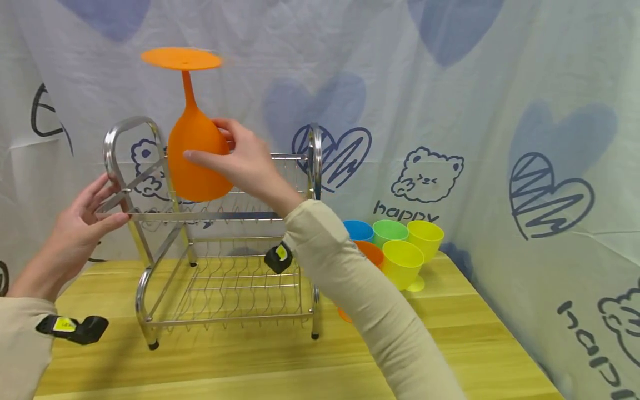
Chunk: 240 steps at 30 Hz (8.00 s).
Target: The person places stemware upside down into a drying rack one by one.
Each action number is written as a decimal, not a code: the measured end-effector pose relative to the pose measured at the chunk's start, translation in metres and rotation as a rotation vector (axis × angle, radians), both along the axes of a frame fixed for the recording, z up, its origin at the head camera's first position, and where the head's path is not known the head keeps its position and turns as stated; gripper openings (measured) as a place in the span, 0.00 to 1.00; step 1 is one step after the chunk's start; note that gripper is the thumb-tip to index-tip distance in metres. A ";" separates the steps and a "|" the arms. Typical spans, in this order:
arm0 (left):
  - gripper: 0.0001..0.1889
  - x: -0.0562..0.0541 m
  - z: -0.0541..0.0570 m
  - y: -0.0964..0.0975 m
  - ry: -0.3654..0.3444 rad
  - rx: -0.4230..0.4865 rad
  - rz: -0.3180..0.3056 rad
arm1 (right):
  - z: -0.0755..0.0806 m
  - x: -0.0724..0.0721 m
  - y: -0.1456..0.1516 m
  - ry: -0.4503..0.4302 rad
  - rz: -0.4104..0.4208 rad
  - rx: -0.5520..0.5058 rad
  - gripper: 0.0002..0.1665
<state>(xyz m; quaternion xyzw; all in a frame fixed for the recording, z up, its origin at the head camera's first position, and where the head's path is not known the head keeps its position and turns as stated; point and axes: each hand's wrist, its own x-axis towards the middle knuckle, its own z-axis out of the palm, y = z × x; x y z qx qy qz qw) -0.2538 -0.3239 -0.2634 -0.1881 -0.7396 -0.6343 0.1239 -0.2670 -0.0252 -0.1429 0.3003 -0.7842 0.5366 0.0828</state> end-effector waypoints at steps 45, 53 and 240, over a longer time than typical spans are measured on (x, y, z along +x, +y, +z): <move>0.38 0.001 -0.005 0.001 0.037 0.038 -0.080 | -0.035 -0.030 -0.082 -0.096 -0.273 0.390 0.25; 0.38 0.001 -0.006 0.000 0.043 0.052 -0.084 | -0.033 -0.028 -0.086 -0.100 -0.284 0.483 0.27; 0.44 0.063 -0.098 0.249 0.175 -0.377 -0.188 | -0.221 0.078 0.177 0.561 -0.198 0.465 0.52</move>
